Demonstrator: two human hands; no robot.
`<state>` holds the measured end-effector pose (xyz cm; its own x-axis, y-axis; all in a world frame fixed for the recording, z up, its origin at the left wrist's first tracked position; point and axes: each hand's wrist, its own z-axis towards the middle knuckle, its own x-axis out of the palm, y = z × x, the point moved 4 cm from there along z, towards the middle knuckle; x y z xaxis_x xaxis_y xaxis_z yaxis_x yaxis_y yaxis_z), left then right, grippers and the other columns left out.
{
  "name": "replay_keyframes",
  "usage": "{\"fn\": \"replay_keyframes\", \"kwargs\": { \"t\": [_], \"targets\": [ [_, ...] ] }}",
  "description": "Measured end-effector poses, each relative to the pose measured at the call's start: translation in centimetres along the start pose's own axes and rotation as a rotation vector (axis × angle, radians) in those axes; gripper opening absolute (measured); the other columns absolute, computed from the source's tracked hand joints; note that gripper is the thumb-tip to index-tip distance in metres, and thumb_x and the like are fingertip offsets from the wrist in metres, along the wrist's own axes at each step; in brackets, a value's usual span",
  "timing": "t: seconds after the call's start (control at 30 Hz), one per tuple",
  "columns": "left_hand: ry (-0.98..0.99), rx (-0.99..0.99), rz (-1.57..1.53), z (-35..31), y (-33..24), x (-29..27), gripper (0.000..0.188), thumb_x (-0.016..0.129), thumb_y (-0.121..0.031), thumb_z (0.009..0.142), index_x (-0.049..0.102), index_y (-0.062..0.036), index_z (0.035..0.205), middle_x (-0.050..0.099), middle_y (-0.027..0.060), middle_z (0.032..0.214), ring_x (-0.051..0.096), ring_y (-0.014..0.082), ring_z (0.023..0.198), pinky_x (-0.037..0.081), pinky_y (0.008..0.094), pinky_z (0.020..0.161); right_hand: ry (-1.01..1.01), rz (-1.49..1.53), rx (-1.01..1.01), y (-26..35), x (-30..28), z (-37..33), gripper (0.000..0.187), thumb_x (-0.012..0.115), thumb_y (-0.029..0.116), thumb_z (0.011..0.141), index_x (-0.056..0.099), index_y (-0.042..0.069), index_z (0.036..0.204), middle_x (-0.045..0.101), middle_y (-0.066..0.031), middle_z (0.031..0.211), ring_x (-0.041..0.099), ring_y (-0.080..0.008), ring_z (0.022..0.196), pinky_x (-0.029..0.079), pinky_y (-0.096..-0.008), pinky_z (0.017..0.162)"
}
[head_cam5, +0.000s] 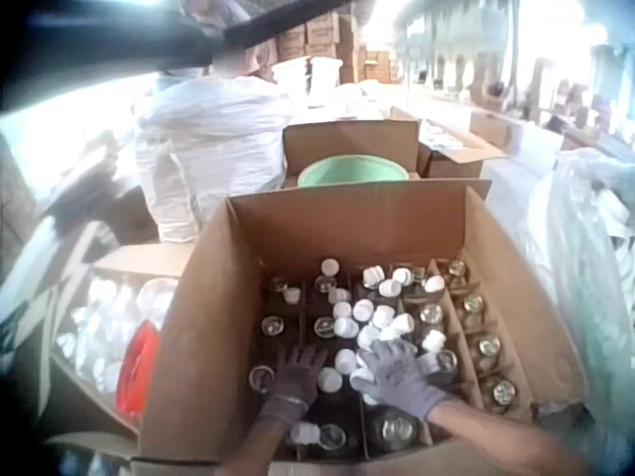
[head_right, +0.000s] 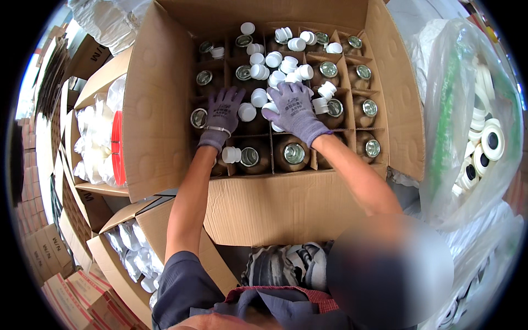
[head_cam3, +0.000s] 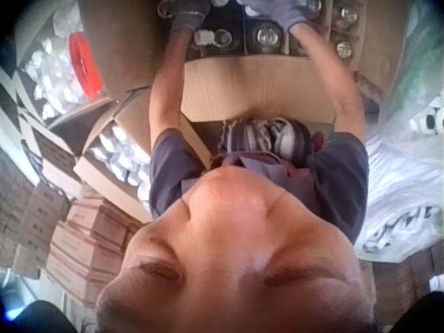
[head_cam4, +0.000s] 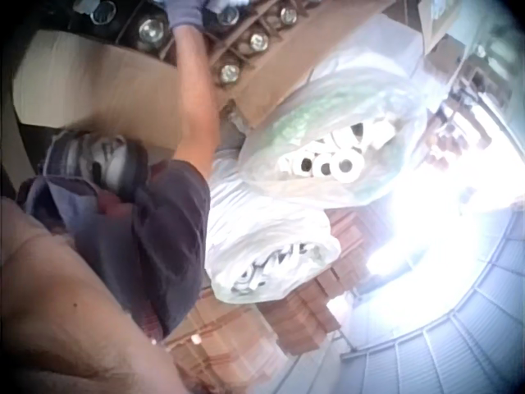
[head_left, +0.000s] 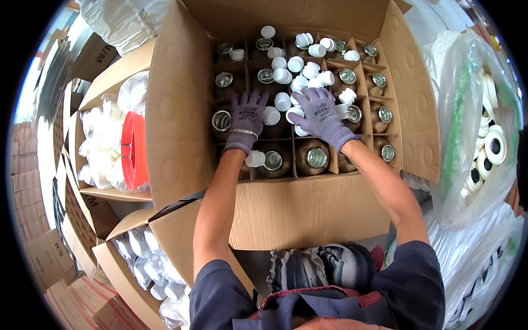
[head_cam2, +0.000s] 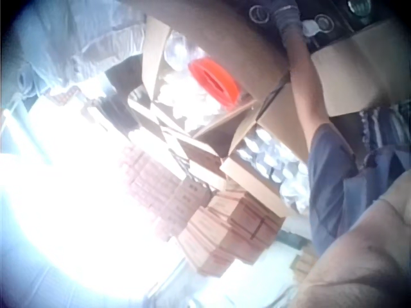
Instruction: The person, while sitting on the floor, places caps on glass jars in a cardboard box, then takes a white plastic jug and secures a cap onto it before placing it into another box.
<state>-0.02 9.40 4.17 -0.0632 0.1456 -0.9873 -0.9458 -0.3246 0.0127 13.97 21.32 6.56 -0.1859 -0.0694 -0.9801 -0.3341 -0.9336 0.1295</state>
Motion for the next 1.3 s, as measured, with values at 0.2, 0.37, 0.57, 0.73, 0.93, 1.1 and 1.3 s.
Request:
{"fn": "replay_keyframes", "kwargs": {
  "t": [0.2,0.37,0.57,0.73,0.93,1.1,1.3],
  "targets": [
    [-0.099,-0.166,-0.169,-2.0,-1.8,-6.5,0.041,0.074,-0.017,0.071,0.064,-0.0158,0.111,0.062,0.0096,0.106,0.059,0.0285,0.097,0.048,0.0424,0.081,-0.122,0.028,0.014,-0.4,-0.8,-2.5,0.048,0.073,0.045,0.071,0.066,0.018,0.110,0.050,-0.0094,0.125,0.041,-0.0292,0.120,0.028,-0.0491,0.103],
    [-0.270,-0.449,-0.452,-11.7,-1.0,-6.9,0.050,0.083,-0.035,0.069,0.059,-0.0018,0.097,0.059,0.0137,0.089,0.056,0.0311,0.082,0.048,0.0407,0.073,-0.228,0.273,-0.028,0.2,-1.4,-5.3,0.044,0.077,0.032,0.070,0.059,0.010,0.104,0.054,-0.0103,0.118,0.047,-0.0293,0.116,0.035,-0.0462,0.100],
    [-0.194,-0.696,-0.541,-16.2,-0.5,-6.6,0.051,0.078,-0.038,0.075,0.055,-0.0036,0.106,0.054,0.0180,0.102,0.055,0.0332,0.089,0.046,0.0438,0.077,-0.044,0.871,0.459,-2.1,-4.0,-12.6,0.046,0.075,0.020,0.077,0.051,0.004,0.114,0.059,-0.0177,0.109,0.061,-0.0347,0.095,0.051,-0.0417,0.078],
    [-0.179,-0.695,-0.335,-16.0,-0.3,-5.2,0.050,0.072,-0.038,0.081,0.056,-0.0045,0.114,0.053,0.0193,0.104,0.056,0.0371,0.093,0.048,0.0464,0.075,0.011,0.645,0.056,-1.5,-3.0,-15.7,0.048,0.064,0.010,0.084,0.049,0.006,0.129,0.050,-0.0213,0.128,0.053,-0.0377,0.115,0.044,-0.0438,0.096],
    [0.071,-0.556,-0.033,-14.7,-0.1,-1.9,0.038,0.061,-0.026,0.086,0.056,-0.0069,0.118,0.052,0.0177,0.114,0.052,0.0378,0.104,0.047,0.0455,0.087,-0.028,0.488,0.138,0.2,-0.8,-13.8,0.051,0.063,0.021,0.082,0.050,-0.002,0.125,0.049,-0.0233,0.127,0.049,-0.0378,0.119,0.038,-0.0467,0.103],
    [-0.077,-0.286,-0.235,-14.6,0.5,-1.0,0.056,0.068,-0.021,0.077,0.048,-0.0052,0.126,0.045,0.0185,0.128,0.047,0.0392,0.111,0.045,0.0478,0.090,0.096,0.133,0.119,1.1,0.7,-12.7,0.055,0.066,0.042,0.079,0.055,0.003,0.116,0.060,-0.0127,0.100,0.056,-0.0277,0.100,0.041,-0.0434,0.088],
    [0.178,-0.353,-0.051,-15.3,-0.3,0.9,0.065,0.068,-0.017,0.074,0.042,-0.0050,0.133,0.042,0.0174,0.131,0.046,0.0403,0.112,0.046,0.0486,0.089,-0.019,0.095,0.090,0.7,1.9,-13.9,0.065,0.065,0.054,0.077,0.055,0.005,0.118,0.059,-0.0091,0.095,0.057,-0.0243,0.091,0.039,-0.0460,0.090]
  ]
}}
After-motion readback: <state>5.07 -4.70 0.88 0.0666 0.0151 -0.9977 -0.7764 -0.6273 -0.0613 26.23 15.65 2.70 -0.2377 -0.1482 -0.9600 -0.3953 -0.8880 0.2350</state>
